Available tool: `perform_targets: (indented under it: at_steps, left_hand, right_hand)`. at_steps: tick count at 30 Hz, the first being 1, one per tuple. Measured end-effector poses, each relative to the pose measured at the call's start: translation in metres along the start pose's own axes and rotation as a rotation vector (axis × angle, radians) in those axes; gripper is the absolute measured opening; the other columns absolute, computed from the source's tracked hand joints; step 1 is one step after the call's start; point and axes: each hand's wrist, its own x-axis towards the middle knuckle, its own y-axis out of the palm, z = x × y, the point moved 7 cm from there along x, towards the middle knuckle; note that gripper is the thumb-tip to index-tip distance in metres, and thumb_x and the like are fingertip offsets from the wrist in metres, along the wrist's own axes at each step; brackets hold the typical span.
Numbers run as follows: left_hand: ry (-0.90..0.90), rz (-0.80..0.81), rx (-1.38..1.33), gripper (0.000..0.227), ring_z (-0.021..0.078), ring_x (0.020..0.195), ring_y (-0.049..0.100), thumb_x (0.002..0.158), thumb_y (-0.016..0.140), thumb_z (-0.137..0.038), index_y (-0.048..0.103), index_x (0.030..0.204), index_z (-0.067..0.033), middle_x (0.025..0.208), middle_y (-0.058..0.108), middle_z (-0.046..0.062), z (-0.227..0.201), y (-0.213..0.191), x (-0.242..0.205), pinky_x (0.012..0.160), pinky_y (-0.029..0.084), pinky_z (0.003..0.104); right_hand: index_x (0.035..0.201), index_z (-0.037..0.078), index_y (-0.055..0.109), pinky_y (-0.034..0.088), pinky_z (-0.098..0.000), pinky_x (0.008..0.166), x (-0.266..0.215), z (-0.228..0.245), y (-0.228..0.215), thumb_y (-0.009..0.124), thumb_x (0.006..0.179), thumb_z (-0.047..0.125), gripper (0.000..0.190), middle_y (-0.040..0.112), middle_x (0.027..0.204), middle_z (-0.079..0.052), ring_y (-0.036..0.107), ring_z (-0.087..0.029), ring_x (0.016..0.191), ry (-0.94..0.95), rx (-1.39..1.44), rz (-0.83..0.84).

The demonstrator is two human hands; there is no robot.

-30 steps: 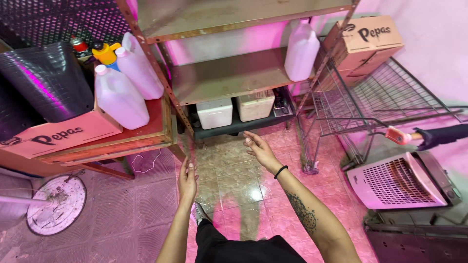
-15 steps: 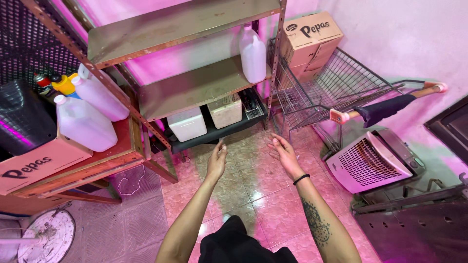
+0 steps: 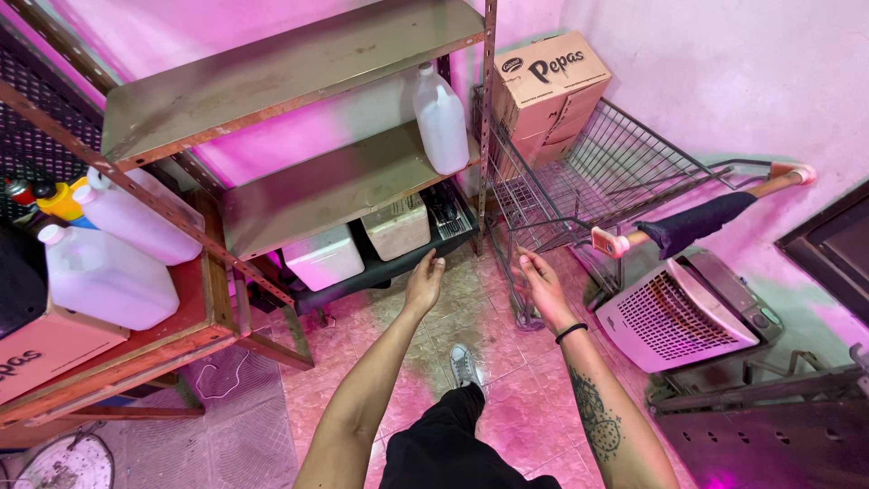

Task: The person repeatedly picks up stacks of black plastic pots and white plastic jugs from a cardboard box and a metal shelf, then places them back in the same locations. The person also moves a blue and yellow pressure sprayer between the box and the shelf. The task involves repetitive pick-up and placement without a clear final arrangement.

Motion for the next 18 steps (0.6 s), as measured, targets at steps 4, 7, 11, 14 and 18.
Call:
perform_targets:
  at_steps: [4,7,11,14,18]
  left_hand:
    - [-0.034,-0.004,-0.005,0.07,0.0414,0.152,0.073,0.124,0.057,-0.064,0.058,0.184,-0.0271,0.17,0.073,0.017,0.001,0.011,0.07,0.135,0.056,0.056]
    - [-0.061,-0.034,-0.039,0.07,0.0363,0.152,0.075,0.123,0.058,-0.065,0.056,0.184,-0.0291,0.17,0.073,0.014,-0.011,0.012,0.138,0.134,0.057,0.054]
    - [-0.102,-0.024,-0.149,0.074,0.0383,0.165,0.062,0.126,0.053,-0.065,0.045,0.19,-0.027,0.182,0.061,0.016,-0.028,0.01,0.223,0.141,0.05,0.057]
    - [-0.112,-0.015,-0.193,0.078,0.0447,0.175,0.048,0.13,0.048,-0.063,0.034,0.194,-0.0212,0.19,0.049,0.02,-0.046,0.003,0.282,0.145,0.042,0.064]
    - [-0.16,-0.046,-0.135,0.089,0.0453,0.18,0.039,0.125,0.051,-0.072,0.029,0.197,-0.024,0.198,0.037,0.015,-0.055,-0.005,0.362,0.15,0.034,0.066]
  right_hand:
    - [0.182,0.019,0.06,0.054,-0.0674,0.125,0.081,-0.014,0.021,0.065,0.127,0.053,0.065,0.059,0.185,-0.021,0.055,-0.054,0.168,0.028,-0.037,0.045]
    - [0.181,0.022,0.062,0.052,-0.074,0.125,0.179,-0.036,0.034,0.068,0.126,0.053,0.064,0.056,0.186,-0.023,0.051,-0.059,0.168,0.029,-0.036,0.076]
    - [0.178,0.024,0.066,0.063,-0.0611,0.114,0.308,-0.062,0.054,0.075,0.124,0.055,0.063,0.065,0.178,-0.015,0.065,-0.045,0.16,0.066,-0.026,0.049]
    - [0.18,0.018,0.063,0.06,-0.0633,0.12,0.401,-0.06,0.07,0.078,0.123,0.055,0.07,0.06,0.18,-0.024,0.059,-0.051,0.164,0.042,-0.077,0.054]
    - [0.189,0.027,0.05,0.06,-0.0687,0.122,0.527,-0.089,0.079,0.077,0.123,0.06,0.079,0.049,0.192,-0.016,0.049,-0.048,0.173,0.058,-0.179,0.063]
